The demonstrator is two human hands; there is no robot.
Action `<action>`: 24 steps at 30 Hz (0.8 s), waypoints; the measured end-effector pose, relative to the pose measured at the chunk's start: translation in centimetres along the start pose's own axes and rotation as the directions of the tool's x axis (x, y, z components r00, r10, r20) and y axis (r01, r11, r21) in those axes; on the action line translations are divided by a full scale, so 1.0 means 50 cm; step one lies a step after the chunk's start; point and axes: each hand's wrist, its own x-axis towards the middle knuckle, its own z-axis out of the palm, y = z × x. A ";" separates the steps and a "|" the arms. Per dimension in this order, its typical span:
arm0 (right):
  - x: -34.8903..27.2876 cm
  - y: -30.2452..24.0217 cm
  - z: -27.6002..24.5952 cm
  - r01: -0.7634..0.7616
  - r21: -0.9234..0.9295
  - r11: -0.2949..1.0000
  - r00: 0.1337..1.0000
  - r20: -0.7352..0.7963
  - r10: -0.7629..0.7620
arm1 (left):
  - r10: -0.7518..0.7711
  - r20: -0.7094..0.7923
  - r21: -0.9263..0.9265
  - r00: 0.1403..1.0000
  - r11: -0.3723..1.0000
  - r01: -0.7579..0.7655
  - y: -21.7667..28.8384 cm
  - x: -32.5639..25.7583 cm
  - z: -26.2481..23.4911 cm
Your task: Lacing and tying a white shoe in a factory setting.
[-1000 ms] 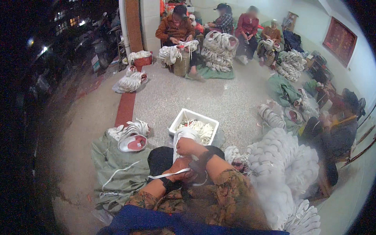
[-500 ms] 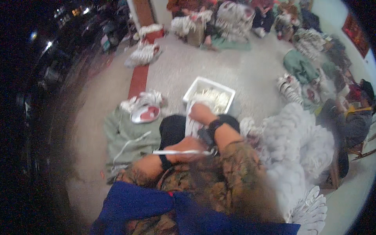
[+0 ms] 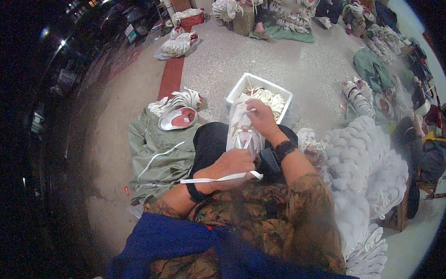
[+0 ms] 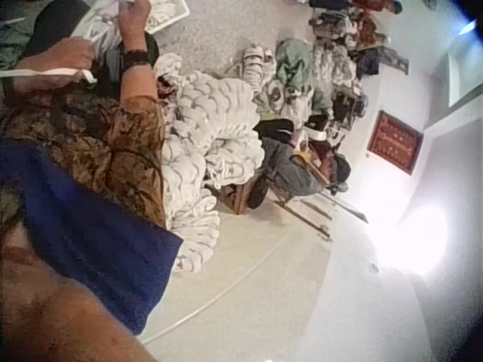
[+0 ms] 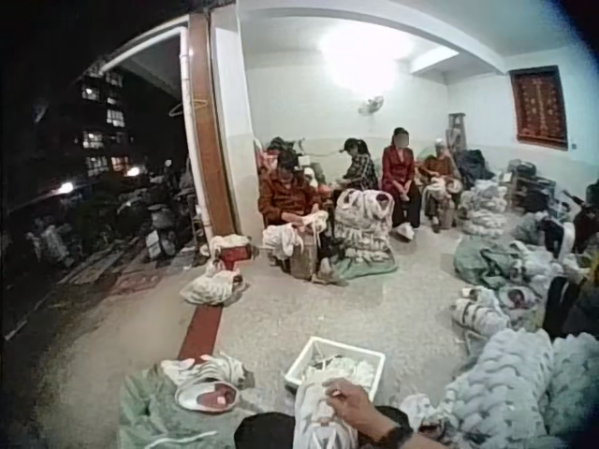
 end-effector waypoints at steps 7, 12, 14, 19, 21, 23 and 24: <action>0.013 0.039 0.038 0.054 -0.664 0.746 0.998 0.047 -0.030 | -0.095 0.048 -0.205 0.994 0.973 0.102 0.000 0.046 -0.003; 0.022 0.045 0.055 -0.008 -0.578 0.816 0.992 -0.105 -0.065 | -0.238 0.208 -0.216 0.949 0.935 0.282 0.023 0.054 -0.019; 0.023 0.052 0.057 0.002 -0.579 0.815 0.993 -0.093 -0.068 | -0.288 0.230 -0.214 0.930 0.917 0.337 0.039 0.045 -0.022; 0.020 0.071 0.061 -0.019 -0.613 0.790 0.996 -0.081 -0.039 | -0.430 0.224 -0.198 0.875 0.859 0.473 0.062 0.030 -0.015; 0.025 0.075 0.061 -0.074 -0.643 0.762 0.997 -0.064 0.044 | -0.414 0.270 -0.040 0.869 0.897 0.440 0.064 0.029 -0.012; 0.032 0.078 0.059 -0.036 -0.705 0.708 0.998 0.014 0.065 | -0.362 0.278 -0.165 0.890 0.895 0.415 0.070 0.024 -0.011; 0.037 0.080 0.060 -0.031 -0.708 0.706 0.998 0.014 0.058 | -0.295 0.248 -0.106 0.923 0.939 0.328 0.070 0.023 -0.011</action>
